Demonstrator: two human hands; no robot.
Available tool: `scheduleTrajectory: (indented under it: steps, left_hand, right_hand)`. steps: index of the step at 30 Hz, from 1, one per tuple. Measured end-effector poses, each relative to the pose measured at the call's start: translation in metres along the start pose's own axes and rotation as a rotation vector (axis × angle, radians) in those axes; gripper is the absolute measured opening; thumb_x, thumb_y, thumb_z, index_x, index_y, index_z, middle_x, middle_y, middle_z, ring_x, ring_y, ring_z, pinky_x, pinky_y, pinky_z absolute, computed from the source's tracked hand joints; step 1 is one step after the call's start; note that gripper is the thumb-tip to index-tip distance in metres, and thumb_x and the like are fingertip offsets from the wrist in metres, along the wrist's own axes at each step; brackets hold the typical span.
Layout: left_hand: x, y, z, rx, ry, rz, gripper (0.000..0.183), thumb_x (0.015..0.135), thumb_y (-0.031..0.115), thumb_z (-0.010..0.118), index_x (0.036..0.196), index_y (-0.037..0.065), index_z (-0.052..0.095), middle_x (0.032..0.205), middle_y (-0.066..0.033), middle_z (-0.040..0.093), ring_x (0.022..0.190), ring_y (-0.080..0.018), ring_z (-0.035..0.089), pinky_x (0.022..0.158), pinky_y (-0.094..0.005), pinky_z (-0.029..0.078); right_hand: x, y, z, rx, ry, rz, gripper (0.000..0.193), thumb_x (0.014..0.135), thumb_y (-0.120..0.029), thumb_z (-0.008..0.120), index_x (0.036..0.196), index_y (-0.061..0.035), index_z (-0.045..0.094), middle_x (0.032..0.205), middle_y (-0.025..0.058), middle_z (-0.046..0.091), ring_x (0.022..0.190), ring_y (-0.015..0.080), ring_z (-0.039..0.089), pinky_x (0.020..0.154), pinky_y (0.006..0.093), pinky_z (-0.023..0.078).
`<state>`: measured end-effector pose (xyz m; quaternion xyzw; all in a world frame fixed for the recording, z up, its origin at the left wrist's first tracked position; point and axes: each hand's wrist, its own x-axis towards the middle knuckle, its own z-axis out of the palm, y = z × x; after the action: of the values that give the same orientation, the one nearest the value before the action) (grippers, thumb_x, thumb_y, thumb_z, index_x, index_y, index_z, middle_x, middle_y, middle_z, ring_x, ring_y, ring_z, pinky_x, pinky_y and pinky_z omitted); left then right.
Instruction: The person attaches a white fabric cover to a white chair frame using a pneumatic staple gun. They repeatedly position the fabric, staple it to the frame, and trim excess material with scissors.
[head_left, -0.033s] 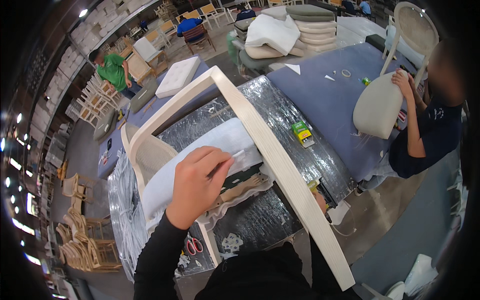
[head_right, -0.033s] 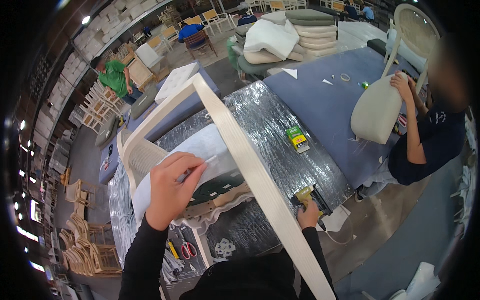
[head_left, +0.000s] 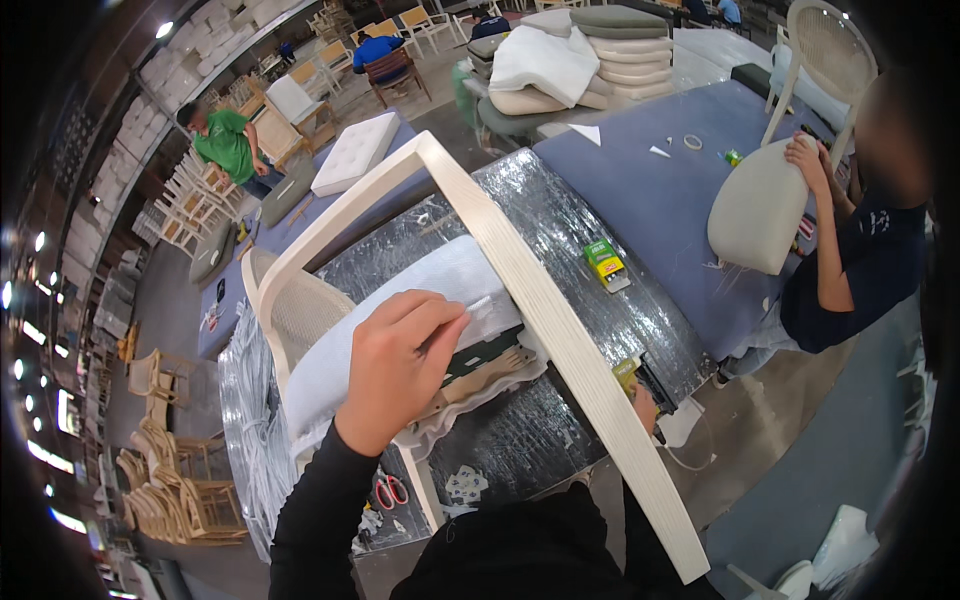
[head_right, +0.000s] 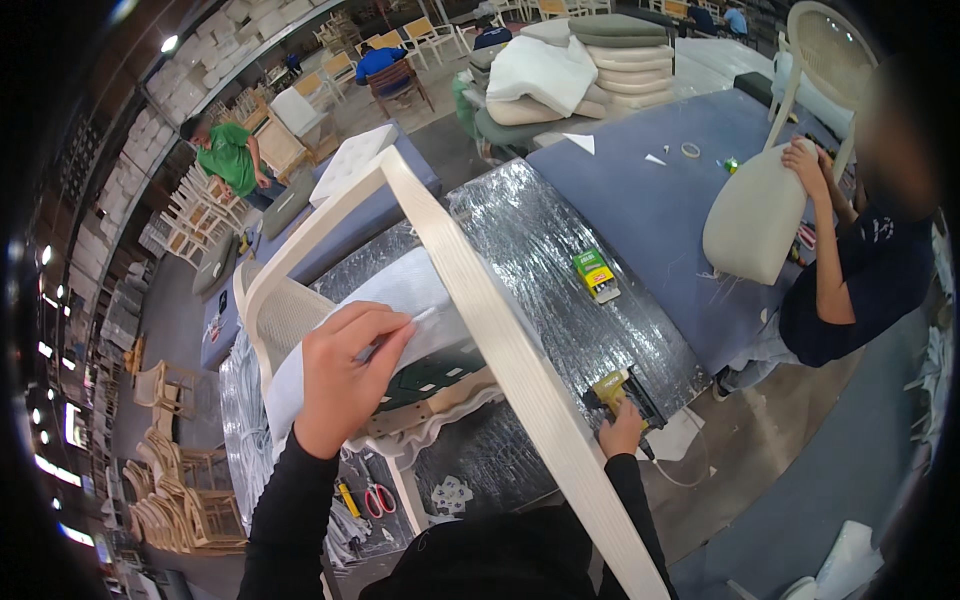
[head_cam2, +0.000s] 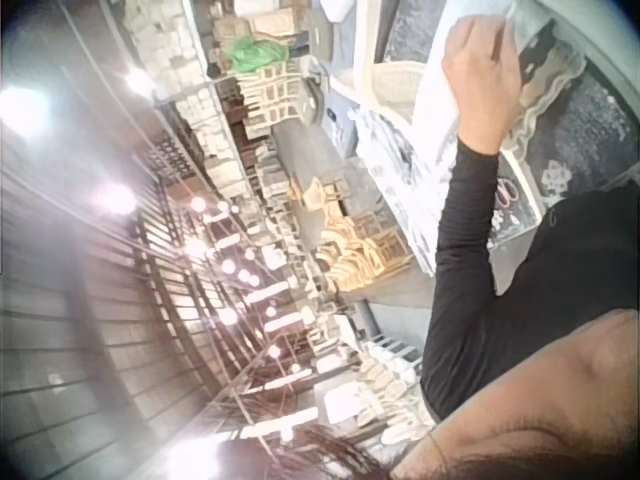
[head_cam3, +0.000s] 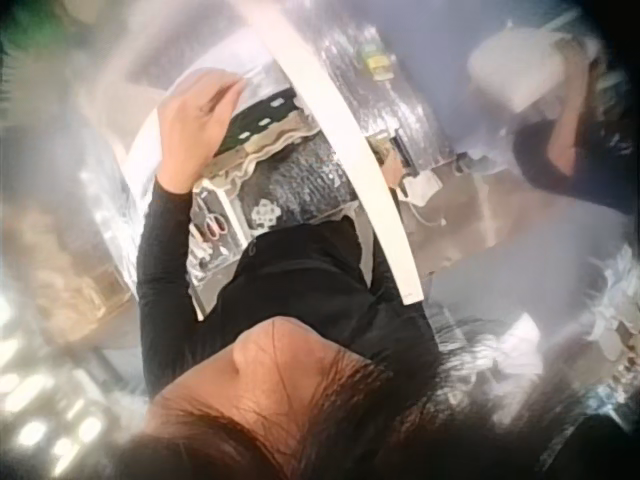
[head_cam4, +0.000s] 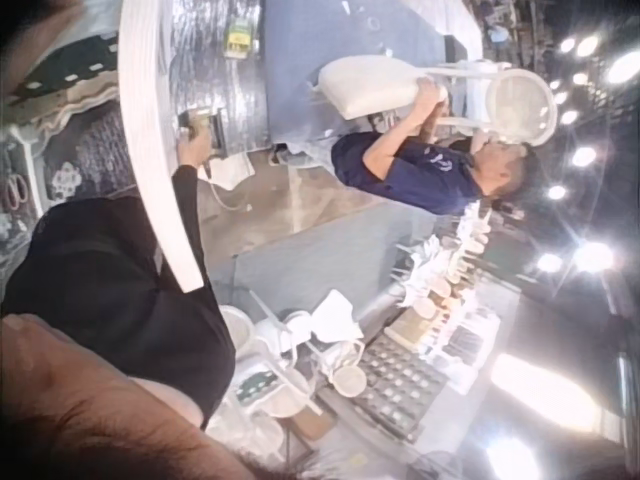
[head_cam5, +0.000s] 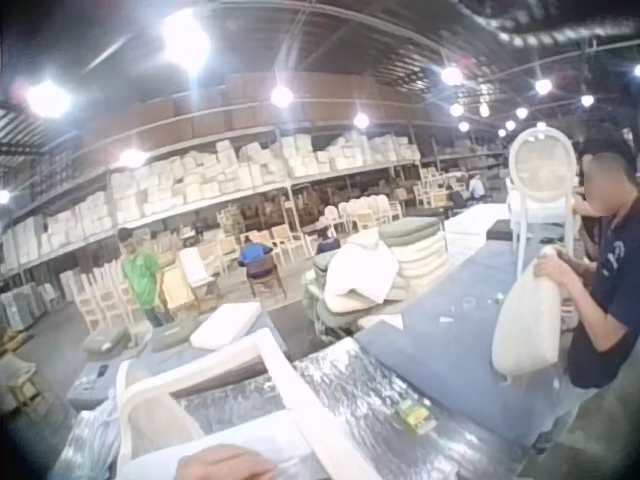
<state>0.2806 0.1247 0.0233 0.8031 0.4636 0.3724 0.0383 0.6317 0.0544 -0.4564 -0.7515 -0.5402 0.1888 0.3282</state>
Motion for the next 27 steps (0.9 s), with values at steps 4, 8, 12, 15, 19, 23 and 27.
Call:
scheduleTrajectory:
  steps: [4,8,12,15,19,23,27]
  left_hand:
    - [-0.008,-0.007,0.007,0.055,0.049,-0.018,0.006,0.093,0.0,0.084,0.099,-0.001,0.082,0.093,-0.0128,0.08,0.079,-0.0229,0.077,0.073,-0.033,0.059]
    - [0.005,-0.005,0.026,-0.007,0.066,0.002,0.005,0.092,0.0,0.085,0.097,-0.001,0.082,0.09,-0.0107,0.079,0.076,-0.0178,0.073,0.071,-0.0307,0.056]
    - [0.005,-0.006,0.034,-0.037,0.091,0.038,0.005,0.091,-0.001,0.085,0.094,-0.001,0.081,0.087,-0.009,0.076,0.073,-0.0156,0.069,0.068,-0.0299,0.053]
    - [0.0,-0.011,0.034,-0.009,0.091,0.043,0.006,0.09,0.0,0.086,0.092,-0.001,0.079,0.085,-0.0085,0.075,0.072,-0.0152,0.068,0.069,-0.0299,0.053]
    - [-0.004,-0.013,0.031,-0.043,0.104,0.01,0.008,0.09,0.0,0.085,0.089,-0.001,0.077,0.083,-0.0081,0.074,0.071,-0.0147,0.066,0.068,-0.03,0.051]
    - [0.002,-0.008,0.035,-0.033,0.115,0.039,0.01,0.09,0.001,0.085,0.087,-0.001,0.076,0.079,-0.0085,0.071,0.069,-0.0161,0.065,0.067,-0.0305,0.051]
    - [-0.001,-0.015,0.037,-0.04,0.116,-0.028,0.014,0.089,0.003,0.086,0.084,0.0,0.073,0.075,-0.008,0.069,0.066,-0.0166,0.065,0.065,-0.0312,0.052]
  right_hand:
    - [-0.008,-0.019,0.007,-0.137,-0.046,0.002,0.062,0.08,0.004,0.077,0.139,-0.0057,0.059,0.135,0.0222,0.062,0.131,0.0468,0.059,0.111,0.054,0.05]
    - [0.012,0.001,-0.005,-0.252,-0.07,0.09,0.063,0.084,0.0,0.074,0.143,-0.0076,0.053,0.125,0.0229,0.068,0.119,0.049,0.067,0.099,0.0591,0.056]
    - [0.043,0.002,-0.024,-0.175,-0.192,0.265,0.078,0.081,-0.011,0.082,0.15,-0.0116,0.046,0.118,0.0298,0.078,0.114,0.0533,0.074,0.098,0.0581,0.059]
    - [0.058,-0.032,-0.051,-0.175,-0.257,0.3,0.065,0.086,-0.032,0.082,0.142,-0.0076,0.061,0.114,0.0297,0.081,0.112,0.0504,0.077,0.098,0.0572,0.06]
    - [0.033,-0.11,-0.08,0.242,-0.308,0.249,0.049,0.093,-0.043,0.08,0.109,0.0027,0.082,0.095,0.0246,0.083,0.093,0.0364,0.084,0.083,0.0479,0.062]
    - [-0.016,-0.151,-0.055,0.311,-0.499,0.107,0.045,0.099,-0.037,0.082,0.119,0.003,0.082,0.101,0.0243,0.083,0.094,0.032,0.083,0.082,0.0444,0.062]
    - [-0.069,-0.256,-0.066,0.543,-0.139,-0.326,0.043,0.092,-0.023,0.088,0.127,0.0014,0.079,0.118,0.0212,0.081,0.105,0.0345,0.081,0.092,0.0425,0.064]
